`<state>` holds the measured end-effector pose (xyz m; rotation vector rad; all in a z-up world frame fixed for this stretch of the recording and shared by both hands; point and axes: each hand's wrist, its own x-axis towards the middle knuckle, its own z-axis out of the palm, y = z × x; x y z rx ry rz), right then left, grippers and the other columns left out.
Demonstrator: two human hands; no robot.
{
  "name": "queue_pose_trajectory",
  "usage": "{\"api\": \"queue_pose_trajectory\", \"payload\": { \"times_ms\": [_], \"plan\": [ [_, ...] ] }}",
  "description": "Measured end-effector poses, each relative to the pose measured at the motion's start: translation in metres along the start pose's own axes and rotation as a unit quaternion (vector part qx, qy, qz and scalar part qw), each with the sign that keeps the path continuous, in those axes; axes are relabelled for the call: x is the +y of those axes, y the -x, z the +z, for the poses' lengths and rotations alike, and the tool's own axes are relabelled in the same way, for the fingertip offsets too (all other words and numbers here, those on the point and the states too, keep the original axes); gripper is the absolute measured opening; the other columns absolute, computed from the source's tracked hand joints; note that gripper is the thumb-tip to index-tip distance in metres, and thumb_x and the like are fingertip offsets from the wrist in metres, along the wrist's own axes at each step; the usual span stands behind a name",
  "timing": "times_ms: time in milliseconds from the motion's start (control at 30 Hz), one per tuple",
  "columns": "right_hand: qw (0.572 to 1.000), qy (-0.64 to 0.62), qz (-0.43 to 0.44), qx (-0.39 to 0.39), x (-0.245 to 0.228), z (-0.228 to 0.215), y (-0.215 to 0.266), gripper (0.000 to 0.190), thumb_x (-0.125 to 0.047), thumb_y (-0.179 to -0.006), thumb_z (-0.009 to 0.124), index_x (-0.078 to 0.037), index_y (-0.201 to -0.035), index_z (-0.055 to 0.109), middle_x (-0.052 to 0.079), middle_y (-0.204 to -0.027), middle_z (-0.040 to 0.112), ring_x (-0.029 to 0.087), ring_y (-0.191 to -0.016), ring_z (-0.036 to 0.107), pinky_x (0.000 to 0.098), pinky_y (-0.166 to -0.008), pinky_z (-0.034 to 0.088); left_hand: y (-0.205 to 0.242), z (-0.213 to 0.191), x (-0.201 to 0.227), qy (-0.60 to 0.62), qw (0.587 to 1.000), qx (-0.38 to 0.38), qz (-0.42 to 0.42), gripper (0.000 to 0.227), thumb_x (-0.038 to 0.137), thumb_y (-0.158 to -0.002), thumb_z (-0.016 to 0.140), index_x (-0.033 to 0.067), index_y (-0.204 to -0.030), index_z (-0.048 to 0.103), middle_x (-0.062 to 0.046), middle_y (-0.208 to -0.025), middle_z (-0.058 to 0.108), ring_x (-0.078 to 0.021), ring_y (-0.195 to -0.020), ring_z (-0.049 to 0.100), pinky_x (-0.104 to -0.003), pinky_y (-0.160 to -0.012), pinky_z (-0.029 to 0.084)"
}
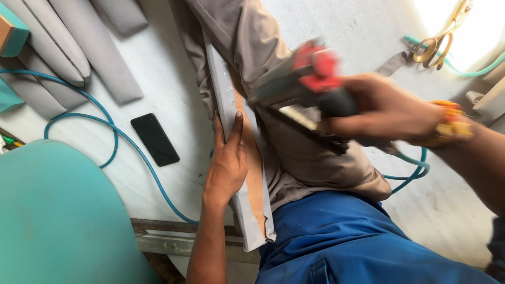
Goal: The person wraps a long rectangular foam piece with grey fabric and secures it using a pneumatic staple gun. They repeatedly fold the fabric edges and drive staples along the seam to hold the covering in place.
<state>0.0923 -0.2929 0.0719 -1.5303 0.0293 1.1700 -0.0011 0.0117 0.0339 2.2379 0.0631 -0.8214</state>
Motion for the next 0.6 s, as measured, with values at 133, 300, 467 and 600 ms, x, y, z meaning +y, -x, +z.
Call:
{"api": "queue_pose_trajectory", "payload": {
  "times_ms": [133, 300, 467, 600],
  "plan": [
    [0.998, 0.046, 0.007, -0.046, -0.007, 0.015, -0.038, 0.041, -0.014, -0.077, 0.072, -0.001, -0.115, 0.067, 0.006, -0.081, 0.074, 0.012, -0.071, 0.067, 0.0306, -0.067, 0.060, 0.003, 0.001, -0.005, 0.023, 0.999, 0.024, 0.033, 0.062, 0.003, -0.098, 0.048, 0.0145, -0.158, 0.039, -0.038, -0.164, 0.013, -0.0546, -0.146, 0.031, -0.050, -0.112, 0.044],
    [0.991, 0.114, 0.025, -0.066, -0.023, 0.022, -0.049, 0.040, -0.018, -0.076, 0.070, 0.000, -0.111, 0.067, 0.008, -0.078, 0.073, 0.014, -0.070, 0.067, 0.0327, -0.066, 0.059, 0.005, -0.001, -0.008, 0.008, 0.999, 0.030, 0.045, 0.062, 0.001, -0.096, 0.049, 0.0111, -0.156, 0.042, -0.040, -0.162, 0.016, -0.0565, -0.146, 0.030, -0.052, -0.113, 0.043],
    [0.982, 0.163, 0.071, -0.064, -0.027, 0.026, -0.053, 0.041, -0.022, -0.075, 0.071, 0.000, -0.109, 0.067, 0.009, -0.077, 0.073, 0.017, -0.069, 0.069, 0.0349, -0.065, 0.059, 0.006, -0.001, -0.010, 0.023, 0.999, 0.020, 0.041, 0.058, 0.001, -0.096, 0.048, 0.0090, -0.154, 0.045, -0.040, -0.163, 0.015, -0.0557, -0.145, 0.030, -0.052, -0.113, 0.042],
    [0.982, 0.162, 0.081, -0.057, -0.028, 0.027, -0.055, 0.042, -0.021, -0.074, 0.072, -0.001, -0.110, 0.068, 0.010, -0.074, 0.072, 0.017, -0.066, 0.068, 0.0353, -0.061, 0.058, 0.003, -0.001, -0.012, 0.016, 0.999, 0.013, 0.032, 0.058, 0.003, -0.097, 0.048, 0.0099, -0.154, 0.045, -0.039, -0.163, 0.014, -0.0552, -0.147, 0.028, -0.052, -0.114, 0.040]
  ]
}}
